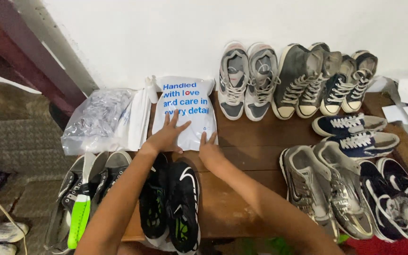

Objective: Cleaning sneakers with a spray bottle and placing them into individual plastic bags for storage or shipping.

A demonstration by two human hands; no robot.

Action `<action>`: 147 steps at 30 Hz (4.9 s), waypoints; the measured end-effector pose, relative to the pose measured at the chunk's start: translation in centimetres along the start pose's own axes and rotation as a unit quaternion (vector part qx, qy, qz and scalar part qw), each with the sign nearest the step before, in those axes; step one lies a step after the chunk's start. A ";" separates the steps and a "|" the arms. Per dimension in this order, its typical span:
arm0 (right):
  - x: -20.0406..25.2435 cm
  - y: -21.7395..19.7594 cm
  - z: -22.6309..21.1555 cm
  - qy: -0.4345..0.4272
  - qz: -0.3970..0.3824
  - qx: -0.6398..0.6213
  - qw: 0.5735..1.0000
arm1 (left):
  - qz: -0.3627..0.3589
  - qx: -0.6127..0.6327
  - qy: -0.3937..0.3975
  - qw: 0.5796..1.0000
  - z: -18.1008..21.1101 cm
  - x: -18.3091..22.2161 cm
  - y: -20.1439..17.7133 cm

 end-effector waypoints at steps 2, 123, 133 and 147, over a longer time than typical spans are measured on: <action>-0.1 -0.2 0.1 0.004 0.016 -0.017 1.000 | 0.007 0.006 0.010 1.000 -0.6 -0.4 0.5; 24.4 -21.0 18.0 -0.107 0.407 -0.309 0.853 | 0.272 0.092 0.128 0.949 33.5 2.9 5.6; 20.7 -20.2 21.5 -0.075 0.285 -0.403 0.867 | 0.030 -0.008 0.109 0.994 33.6 -5.3 6.8; 21.8 -18.8 22.1 0.005 0.156 -0.451 0.879 | -0.150 0.090 0.144 0.974 32.8 -5.3 8.4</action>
Point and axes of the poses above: each hand's wrist, its own x-axis away from the middle knuckle, its own y-axis out of the palm, z = x × y, the point moved 6 cm from there along -x, towards the middle knuckle, and after that the axes turned 15 degrees about z, right-handed, at the moved point
